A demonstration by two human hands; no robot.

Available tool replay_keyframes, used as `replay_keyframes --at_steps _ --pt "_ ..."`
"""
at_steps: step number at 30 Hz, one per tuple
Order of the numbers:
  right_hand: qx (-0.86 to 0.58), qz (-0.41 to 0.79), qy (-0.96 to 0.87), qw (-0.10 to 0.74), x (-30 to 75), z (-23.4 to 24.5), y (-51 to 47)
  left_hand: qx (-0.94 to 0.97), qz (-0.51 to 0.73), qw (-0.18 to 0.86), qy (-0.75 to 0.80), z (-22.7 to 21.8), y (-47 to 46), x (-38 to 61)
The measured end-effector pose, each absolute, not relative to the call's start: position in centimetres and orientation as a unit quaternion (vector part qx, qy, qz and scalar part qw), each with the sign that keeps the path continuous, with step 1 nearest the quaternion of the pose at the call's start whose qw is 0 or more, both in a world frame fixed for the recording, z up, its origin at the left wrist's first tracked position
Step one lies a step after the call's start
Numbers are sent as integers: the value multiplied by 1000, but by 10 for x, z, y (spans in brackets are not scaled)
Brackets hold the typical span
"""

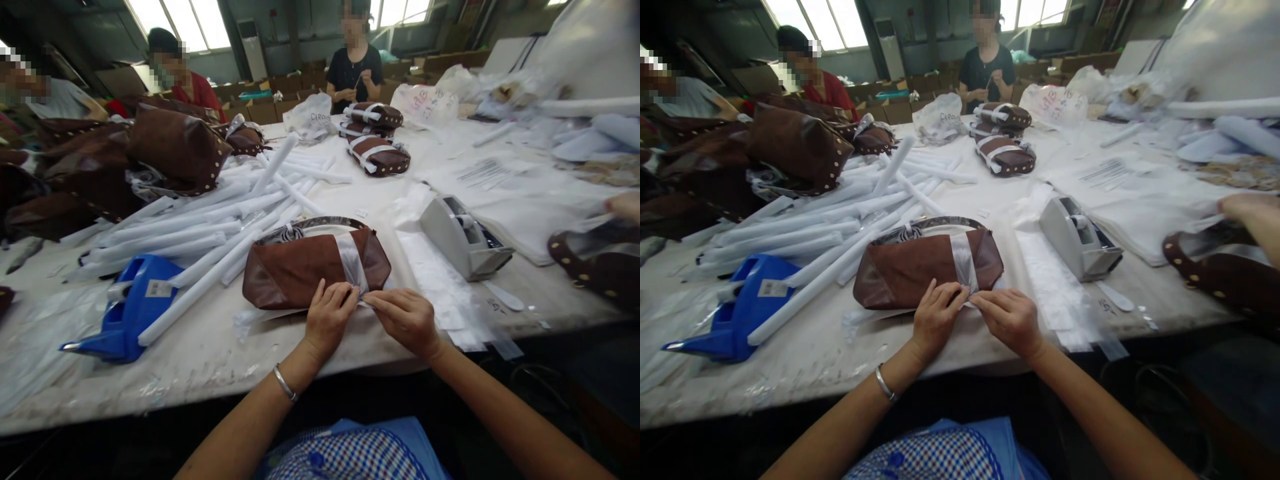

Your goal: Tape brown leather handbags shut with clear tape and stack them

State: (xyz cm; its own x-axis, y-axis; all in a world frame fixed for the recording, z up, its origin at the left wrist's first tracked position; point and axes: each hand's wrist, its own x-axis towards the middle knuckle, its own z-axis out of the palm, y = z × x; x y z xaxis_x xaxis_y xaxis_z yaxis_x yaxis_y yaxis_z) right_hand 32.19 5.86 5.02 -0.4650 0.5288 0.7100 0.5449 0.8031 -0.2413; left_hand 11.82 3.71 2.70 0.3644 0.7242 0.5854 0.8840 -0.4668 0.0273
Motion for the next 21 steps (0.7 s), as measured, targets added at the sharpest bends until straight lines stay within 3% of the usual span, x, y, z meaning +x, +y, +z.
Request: replay_keyframes --at_steps 4,13,21 --pt "-324 -52 -864 382 316 57 76 -798 -290 143 -509 27 37 121" --pt "-425 0 -837 344 300 61 87 -785 -351 14 -510 43 34 115" --pt "-469 0 -815 340 295 55 87 -718 -368 63 -587 46 46 130"
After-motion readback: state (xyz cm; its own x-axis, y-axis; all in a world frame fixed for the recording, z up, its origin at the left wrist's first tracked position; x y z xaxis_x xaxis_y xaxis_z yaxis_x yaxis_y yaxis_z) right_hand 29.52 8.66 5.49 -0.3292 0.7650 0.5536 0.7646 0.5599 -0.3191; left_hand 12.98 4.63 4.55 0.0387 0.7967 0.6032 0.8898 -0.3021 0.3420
